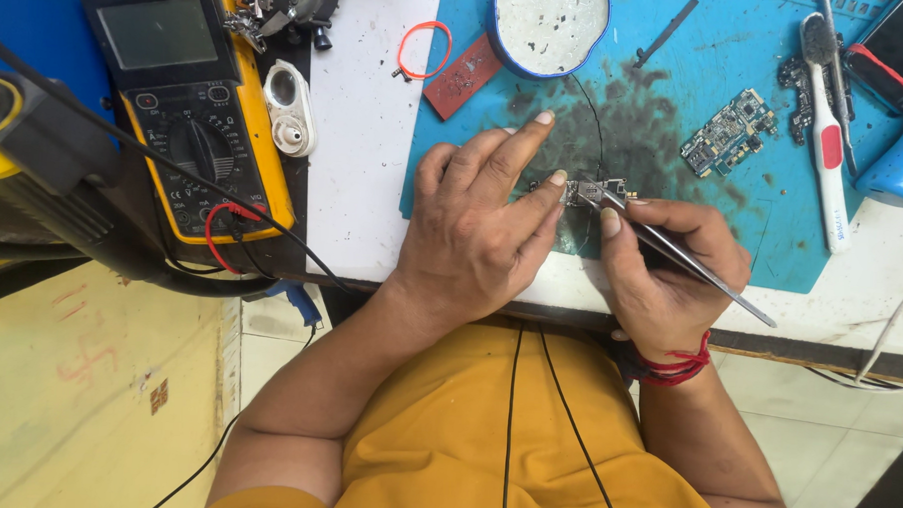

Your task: The person uses a multimeter probe to test points on a small circuit board held with tweezers. They then apply a liquid from a yellow bottle and scrub the board with a toothbrush, repeating the application and scrubbing. Finally, they use tweezers to adjust components on the board.

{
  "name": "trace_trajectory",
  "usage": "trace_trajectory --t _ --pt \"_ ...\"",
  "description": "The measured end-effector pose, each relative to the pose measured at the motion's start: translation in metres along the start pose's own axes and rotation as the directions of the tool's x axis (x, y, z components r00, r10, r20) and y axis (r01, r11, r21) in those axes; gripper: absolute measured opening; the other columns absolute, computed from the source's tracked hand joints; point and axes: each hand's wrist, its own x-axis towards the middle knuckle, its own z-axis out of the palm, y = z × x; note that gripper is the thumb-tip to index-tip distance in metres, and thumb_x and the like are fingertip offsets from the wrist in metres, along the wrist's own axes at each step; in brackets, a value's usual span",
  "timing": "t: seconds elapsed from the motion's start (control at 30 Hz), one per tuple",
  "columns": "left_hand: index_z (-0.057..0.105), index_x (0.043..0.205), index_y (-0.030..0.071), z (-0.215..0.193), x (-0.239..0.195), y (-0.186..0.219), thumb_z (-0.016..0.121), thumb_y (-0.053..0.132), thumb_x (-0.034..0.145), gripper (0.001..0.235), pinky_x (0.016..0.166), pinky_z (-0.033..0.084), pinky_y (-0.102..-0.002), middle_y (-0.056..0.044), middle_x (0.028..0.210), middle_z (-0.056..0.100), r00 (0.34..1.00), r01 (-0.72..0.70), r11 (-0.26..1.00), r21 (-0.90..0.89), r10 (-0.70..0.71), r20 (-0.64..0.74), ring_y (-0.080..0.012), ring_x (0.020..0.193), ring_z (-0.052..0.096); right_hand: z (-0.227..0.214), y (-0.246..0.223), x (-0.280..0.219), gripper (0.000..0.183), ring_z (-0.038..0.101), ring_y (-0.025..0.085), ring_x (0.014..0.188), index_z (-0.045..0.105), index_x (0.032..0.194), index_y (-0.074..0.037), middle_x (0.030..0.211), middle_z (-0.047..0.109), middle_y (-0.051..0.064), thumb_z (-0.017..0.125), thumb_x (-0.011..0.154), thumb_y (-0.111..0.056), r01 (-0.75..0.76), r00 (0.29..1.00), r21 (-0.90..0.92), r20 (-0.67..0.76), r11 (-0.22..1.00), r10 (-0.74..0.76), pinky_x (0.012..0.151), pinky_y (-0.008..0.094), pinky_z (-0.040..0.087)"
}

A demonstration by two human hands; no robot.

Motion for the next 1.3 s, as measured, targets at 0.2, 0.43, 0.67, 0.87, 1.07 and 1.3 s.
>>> trace_trajectory --t 0.2,0.43,0.67,0.87,1.07,1.3 --pt "0.078 0.121 0.011 -0.0002 -0.0005 0.0003 0.078 0.023 0.099 0.025 0.111 0.033 -0.042 -0.012 0.154 0.052 1.000 0.001 1.000 0.000 -0.001 0.003 -0.0261 0.133 0.050 -0.0004 0.0005 0.0001 0.015 0.070 0.007 0.082 0.066 0.105 0.004 0.097 0.075 0.010 0.080 0.103 0.003 -0.005 1.000 0.013 0.003 1.000 0.005 0.075 0.019 0.055" --pt "0.078 0.121 0.011 0.0006 -0.0005 0.0004 0.078 0.024 0.099 0.025 0.111 0.033 -0.042 -0.012 0.154 0.052 1.000 0.004 1.000 -0.002 -0.004 -0.001 -0.0264 0.133 0.050 -0.0005 0.0003 -0.0004 0.014 0.070 0.006 0.082 0.066 0.105 0.004 0.096 0.075 0.009 0.080 0.103 0.003 -0.015 1.000 0.022 0.003 1.000 0.015 0.075 0.019 0.056" --pt "0.079 0.120 0.011 0.0006 -0.0004 0.0004 0.078 0.024 0.099 0.025 0.110 0.033 -0.042 -0.012 0.154 0.052 1.000 -0.004 1.000 0.011 0.004 0.002 -0.0262 0.133 0.050 -0.0013 0.0005 0.0004 0.014 0.070 0.007 0.083 0.066 0.105 0.004 0.096 0.075 0.009 0.080 0.102 0.003 -0.003 1.000 0.010 0.008 1.000 0.003 0.075 0.019 0.055" --pt "0.078 0.121 0.011 0.0002 -0.0004 0.0004 0.078 0.024 0.099 0.025 0.109 0.033 -0.042 -0.012 0.154 0.052 1.000 -0.002 1.000 0.011 0.002 0.003 -0.0262 0.133 0.050 -0.0005 -0.0005 0.0004 0.015 0.069 0.006 0.081 0.066 0.105 0.004 0.095 0.075 0.009 0.081 0.102 0.002 -0.007 1.000 0.002 0.005 1.000 0.007 0.073 0.019 0.055" --pt "0.078 0.120 0.011 0.0001 -0.0004 0.0003 0.078 0.024 0.099 0.025 0.109 0.033 -0.042 -0.013 0.154 0.052 1.000 -0.003 1.000 0.007 0.003 0.004 -0.0263 0.133 0.050 -0.0005 -0.0004 0.0008 0.015 0.069 0.007 0.080 0.066 0.104 0.004 0.095 0.075 0.009 0.081 0.101 0.003 0.001 1.000 -0.016 0.001 1.000 -0.001 0.073 0.019 0.055" --pt "0.079 0.120 0.011 0.0003 0.0000 0.0006 0.078 0.024 0.098 0.025 0.109 0.034 -0.042 -0.012 0.154 0.052 1.000 -0.002 1.000 0.004 0.002 0.002 -0.0264 0.133 0.050 0.0000 -0.0001 0.0013 0.015 0.070 0.007 0.081 0.066 0.104 0.004 0.095 0.075 0.010 0.080 0.102 0.003 -0.005 1.000 0.000 -0.003 1.000 0.005 0.074 0.019 0.056"
